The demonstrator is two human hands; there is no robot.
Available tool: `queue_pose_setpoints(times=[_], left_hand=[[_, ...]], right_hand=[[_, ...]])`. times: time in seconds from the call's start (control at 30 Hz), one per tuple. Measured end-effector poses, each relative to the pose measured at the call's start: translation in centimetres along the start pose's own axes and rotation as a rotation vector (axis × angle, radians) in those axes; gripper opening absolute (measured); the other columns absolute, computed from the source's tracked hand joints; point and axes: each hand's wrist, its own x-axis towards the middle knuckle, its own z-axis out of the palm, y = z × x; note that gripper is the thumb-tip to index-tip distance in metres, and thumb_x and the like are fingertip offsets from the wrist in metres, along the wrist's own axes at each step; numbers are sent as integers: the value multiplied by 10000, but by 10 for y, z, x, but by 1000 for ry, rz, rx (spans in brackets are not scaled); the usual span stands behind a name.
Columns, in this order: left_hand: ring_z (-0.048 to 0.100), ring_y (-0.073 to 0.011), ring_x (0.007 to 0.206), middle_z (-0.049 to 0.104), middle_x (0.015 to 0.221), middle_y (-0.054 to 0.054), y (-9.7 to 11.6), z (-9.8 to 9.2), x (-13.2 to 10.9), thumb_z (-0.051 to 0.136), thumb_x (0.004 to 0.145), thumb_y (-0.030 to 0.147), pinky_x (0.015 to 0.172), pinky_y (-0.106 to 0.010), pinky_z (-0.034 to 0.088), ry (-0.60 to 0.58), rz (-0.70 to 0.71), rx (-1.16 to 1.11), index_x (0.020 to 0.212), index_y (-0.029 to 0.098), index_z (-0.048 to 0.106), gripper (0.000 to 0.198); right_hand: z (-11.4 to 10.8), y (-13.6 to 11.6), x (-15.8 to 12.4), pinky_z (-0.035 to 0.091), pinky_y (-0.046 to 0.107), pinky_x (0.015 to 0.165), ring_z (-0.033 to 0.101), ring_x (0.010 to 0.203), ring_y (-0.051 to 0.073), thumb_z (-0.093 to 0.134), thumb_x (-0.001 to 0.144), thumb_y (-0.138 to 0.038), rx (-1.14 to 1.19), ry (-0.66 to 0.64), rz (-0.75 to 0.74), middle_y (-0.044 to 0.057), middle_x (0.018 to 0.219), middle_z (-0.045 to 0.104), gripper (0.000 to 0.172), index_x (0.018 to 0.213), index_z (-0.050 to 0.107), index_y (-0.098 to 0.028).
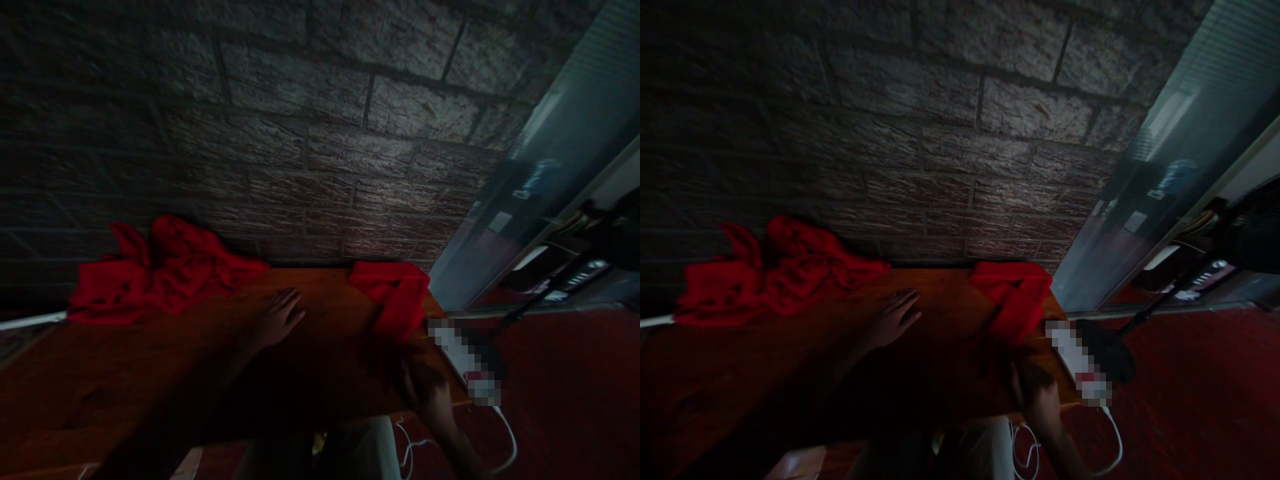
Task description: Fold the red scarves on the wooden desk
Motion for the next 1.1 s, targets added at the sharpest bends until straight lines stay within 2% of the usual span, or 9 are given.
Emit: queue_pose_setpoints(times=[0.13,0.3,0.53,0.77,0.93,1.1], left_hand=[[422,-274,1410,478,1508,-105,-2,3,6,363,983,554,1205,-495,280,10,5,2,1393,193,547,576],[457,-281,1379,518,1468,-135,-7,2,15,351,982,552,1188,-474,317,29,12,3,1339,155,591,585],[438,-269,1392,500,1489,-104,-8,4,17,389,970,553,1192,-468,304,17,28,-3,1362,200,563,556],[413,-283,1413,490,1495,-123,-7,9,21,377,956,561,1201,-477,267,-17,-17,16,1376,184,542,588],[407,-289,1414,475,1503,-143,-4,7,24,336,956,577,1196,-472,265,-38,-23,43,1380,152,535,633],[396,-290,1422,463,1511,-150,-4,4,23,343,960,564,1193,-478,267,-82,-2,43,1385,133,531,634]], right_hand=[[-1,2,-1,337,290,541,511,514,134,465,984,-179,-76,60,-115,25,551,554,360,647,592,-190],[4,5,12,311,281,541,493,500,117,486,978,-188,-60,48,-77,17,547,538,373,613,563,-184],[7,10,12,312,265,546,496,498,110,473,988,-223,-32,5,-20,10,564,541,370,635,574,-173],[6,11,18,320,267,568,484,513,112,436,1003,-230,-84,26,-106,18,559,545,423,611,586,-174],[4,8,23,305,271,563,469,499,111,381,1022,-303,-119,0,-12,30,549,552,507,565,566,-183],[4,1,15,328,272,575,529,537,136,360,1023,-348,-158,35,99,61,579,590,523,584,590,-179]])
